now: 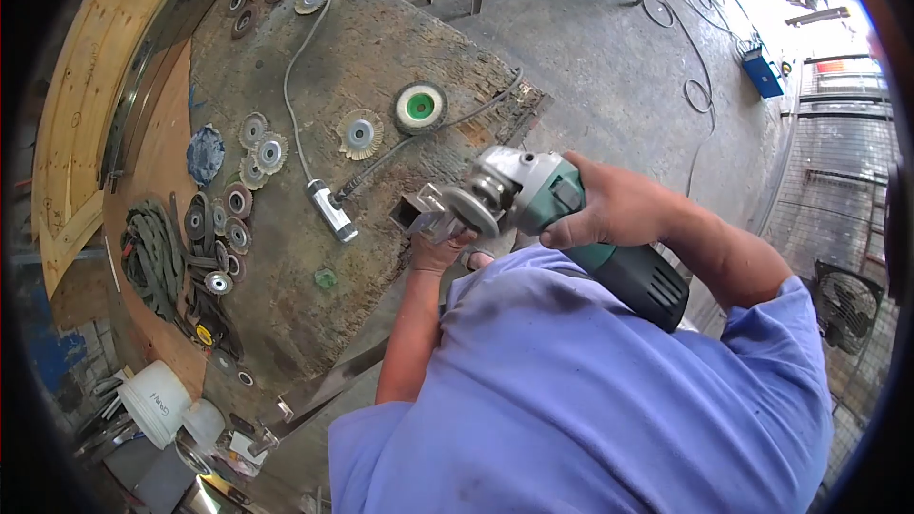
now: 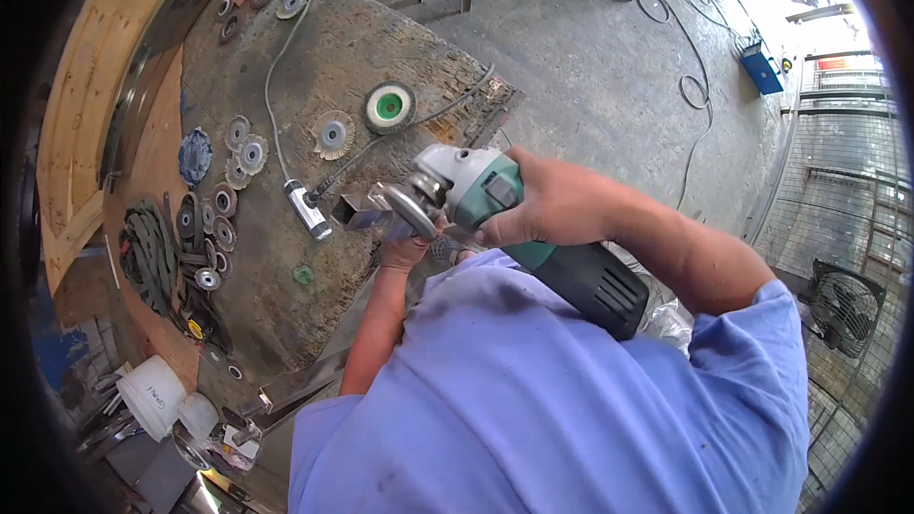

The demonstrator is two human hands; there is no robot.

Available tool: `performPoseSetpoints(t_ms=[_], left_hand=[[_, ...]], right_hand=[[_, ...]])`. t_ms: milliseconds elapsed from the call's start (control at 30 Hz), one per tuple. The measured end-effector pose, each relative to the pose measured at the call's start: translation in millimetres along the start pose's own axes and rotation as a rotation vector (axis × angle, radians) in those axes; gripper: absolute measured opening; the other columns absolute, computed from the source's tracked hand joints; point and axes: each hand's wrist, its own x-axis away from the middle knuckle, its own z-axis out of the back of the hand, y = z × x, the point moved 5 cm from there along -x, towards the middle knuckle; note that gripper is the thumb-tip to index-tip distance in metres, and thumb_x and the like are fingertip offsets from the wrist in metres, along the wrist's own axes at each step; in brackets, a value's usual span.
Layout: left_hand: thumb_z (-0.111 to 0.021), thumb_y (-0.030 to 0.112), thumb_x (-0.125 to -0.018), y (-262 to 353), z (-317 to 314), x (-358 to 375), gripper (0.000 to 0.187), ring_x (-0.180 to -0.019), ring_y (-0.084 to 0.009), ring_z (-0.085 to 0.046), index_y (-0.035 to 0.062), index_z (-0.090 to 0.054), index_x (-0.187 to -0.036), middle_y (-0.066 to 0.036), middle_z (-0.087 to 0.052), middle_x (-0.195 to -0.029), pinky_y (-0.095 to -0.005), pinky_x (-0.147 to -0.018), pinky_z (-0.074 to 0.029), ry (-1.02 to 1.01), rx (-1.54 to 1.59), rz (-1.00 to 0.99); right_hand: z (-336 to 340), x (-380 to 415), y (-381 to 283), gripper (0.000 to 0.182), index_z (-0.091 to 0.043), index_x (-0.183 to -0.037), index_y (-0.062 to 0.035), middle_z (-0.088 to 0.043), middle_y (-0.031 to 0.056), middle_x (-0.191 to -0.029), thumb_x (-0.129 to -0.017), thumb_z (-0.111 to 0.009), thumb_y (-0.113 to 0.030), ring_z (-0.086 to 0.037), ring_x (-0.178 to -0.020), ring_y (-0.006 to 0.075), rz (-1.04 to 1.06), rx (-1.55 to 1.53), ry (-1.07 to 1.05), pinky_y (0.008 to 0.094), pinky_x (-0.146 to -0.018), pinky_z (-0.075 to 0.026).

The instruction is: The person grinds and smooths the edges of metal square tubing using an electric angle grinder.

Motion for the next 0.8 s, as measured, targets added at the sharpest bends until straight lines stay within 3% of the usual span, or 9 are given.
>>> performPoseSetpoints(t_ms=[67,100,200,300,400,500,567,700,800], left_hand=[[-0.08,0.049,-0.084,-1,-3,2,0.037,-0.081,-0.0241,-0.07,0.014,-0.074,-0.093,-0.001,-0.073,-0.086,-0.0388,-0.073,-0.056,-0.045,0.254,0.153],[-0.068,0.065,-0.085,8,6,-4,0.056,-0.101,-0.0258,-0.07,0.0159,-0.072,-0.112,-0.003,-0.073,-0.112,-0.0403,-0.086,-0.054,-0.207,0.058,0.209],[-0.069,0.062,-0.086,3,2,-2,0.053,-0.101,-0.0237,-0.07,0.017,-0.072,-0.113,-0.002,-0.075,-0.109,-0.0377,-0.086,-0.054,-0.267,-0.11,0.16],[-0.07,0.058,-0.087,23,19,-14,0.047,-0.096,-0.0226,-0.072,0.0169,-0.074,-0.11,-0.002,-0.076,-0.101,-0.0361,-0.08,-0.054,-0.141,0.162,0.137],[-0.071,0.055,-0.088,28,25,-18,0.042,-0.088,-0.0225,-0.074,0.0157,-0.077,-0.102,-0.001,-0.077,-0.092,-0.036,-0.074,-0.055,-0.306,0.237,0.319],[-0.074,0.054,-0.086,20,16,-15,0.04,-0.081,-0.022,-0.074,0.0145,-0.079,-0.091,-0.001,-0.077,-0.085,-0.0366,-0.069,-0.055,-0.3,0.294,0.352],[-0.074,0.057,-0.085,8,3,-1,0.042,-0.081,-0.0218,-0.074,0.0149,-0.078,-0.089,-0.001,-0.077,-0.084,-0.0369,-0.068,-0.055,-0.214,0.063,0.219],[-0.072,0.062,-0.084,-7,-6,2,0.047,-0.08,-0.0236,-0.074,0.0161,-0.078,-0.088,-0.001,-0.077,-0.084,-0.0392,-0.066,-0.055,-0.258,0.255,0.356],[-0.071,0.064,-0.083,11,9,-10,0.048,-0.083,-0.024,-0.074,0.0168,-0.078,-0.088,-0.001,-0.077,-0.086,-0.0403,-0.071,-0.056,-0.263,0.167,0.373]], right_hand=[[1,-1,6,0.086,-0.049,-0.136,0.0041,-0.068,0.0211,-0.116,-0.072,-0.083,-0.043,-0.065,-0.111,0.0327,-0.033,-0.067,0.033,0.0384,-0.098,-0.048],[3,-3,4,0.086,-0.05,-0.135,0.0049,-0.067,0.0216,-0.116,-0.073,-0.083,-0.044,-0.065,-0.11,0.0328,-0.024,-0.079,0.031,0.0376,-0.098,-0.048],[2,-15,5,0.087,-0.05,-0.133,0.0067,-0.067,0.0225,-0.116,-0.072,-0.083,-0.046,-0.065,-0.11,0.0327,0.02,-0.045,0.022,0.0372,-0.097,-0.048],[-4,-24,-1,0.09,-0.05,-0.132,0.0087,-0.067,0.0236,-0.116,-0.072,-0.083,-0.049,-0.065,-0.11,0.033,-0.038,0.012,-0.021,0.0371,-0.096,-0.049],[-8,-38,-8,0.084,-0.049,-0.138,0.0012,-0.068,0.0183,-0.117,-0.075,-0.084,-0.042,-0.064,-0.111,0.0276,-0.029,-0.068,-0.045,0.0357,-0.098,-0.047],[-5,-39,-7,0.089,-0.049,-0.135,0.0066,-0.067,0.0227,-0.116,-0.073,-0.082,-0.048,-0.065,-0.11,0.031,-0.018,0.014,-0.031,0.0371,-0.096,-0.049],[-5,-35,-4,0.092,-0.049,-0.134,0.0094,-0.067,0.025,-0.116,-0.072,-0.082,-0.05,-0.066,-0.11,0.0325,0.01,0.025,-0.033,0.0377,-0.095,-0.05],[-10,-43,-2,0.092,-0.048,-0.134,0.0096,-0.067,0.0252,-0.117,-0.072,-0.081,-0.05,-0.066,-0.11,0.0336,0.021,-0.015,-0.033,0.0385,-0.096,-0.05],[-9,-51,0,0.09,-0.048,-0.135,0.0078,-0.067,0.0253,-0.117,-0.073,-0.081,-0.049,-0.065,-0.111,0.0346,0.007,-0.002,-0.04,0.0395,-0.098,-0.049]])
